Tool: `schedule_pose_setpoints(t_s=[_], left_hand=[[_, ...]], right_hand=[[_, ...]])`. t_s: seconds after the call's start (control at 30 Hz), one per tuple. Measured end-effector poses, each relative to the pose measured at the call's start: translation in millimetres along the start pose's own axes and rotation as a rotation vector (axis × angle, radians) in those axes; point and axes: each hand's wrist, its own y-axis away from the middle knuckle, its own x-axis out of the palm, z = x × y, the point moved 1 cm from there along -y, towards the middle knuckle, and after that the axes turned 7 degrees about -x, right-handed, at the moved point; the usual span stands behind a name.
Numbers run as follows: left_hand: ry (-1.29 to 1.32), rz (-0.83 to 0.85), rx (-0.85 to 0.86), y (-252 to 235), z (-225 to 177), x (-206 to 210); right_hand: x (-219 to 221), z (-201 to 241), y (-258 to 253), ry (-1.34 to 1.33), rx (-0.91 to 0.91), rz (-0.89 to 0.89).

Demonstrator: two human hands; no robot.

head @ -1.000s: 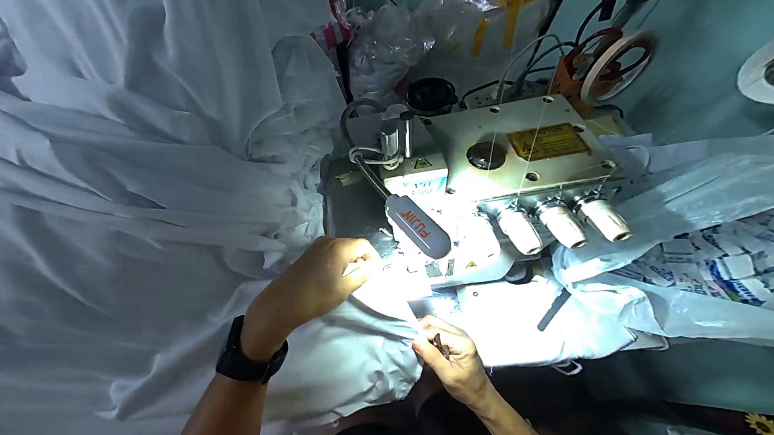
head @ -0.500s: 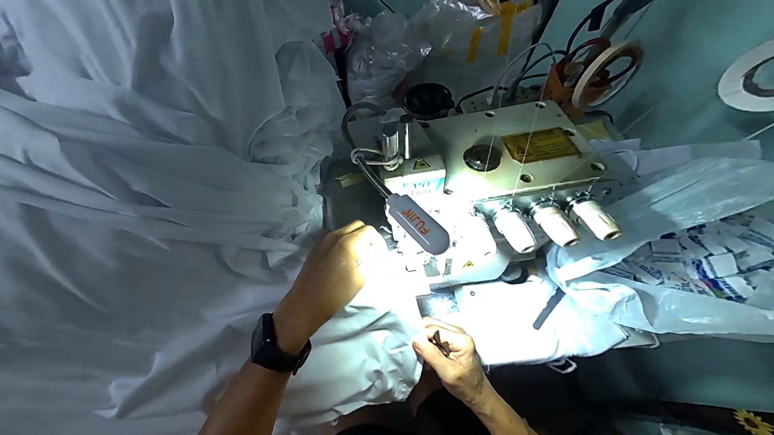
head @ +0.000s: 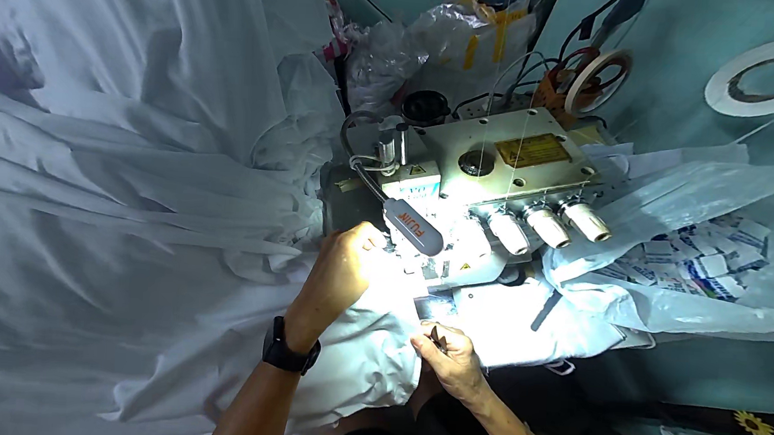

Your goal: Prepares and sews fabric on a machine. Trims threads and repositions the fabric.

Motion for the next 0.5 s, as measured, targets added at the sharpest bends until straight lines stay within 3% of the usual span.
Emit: schedule_pose_setpoints(t_s=[0.5], left_hand=[[0.114,-0.006,-0.084,1.0,9.6,7.1]], right_hand=[[1.4,2.2,-1.4,0.023,0.025,-0.028]])
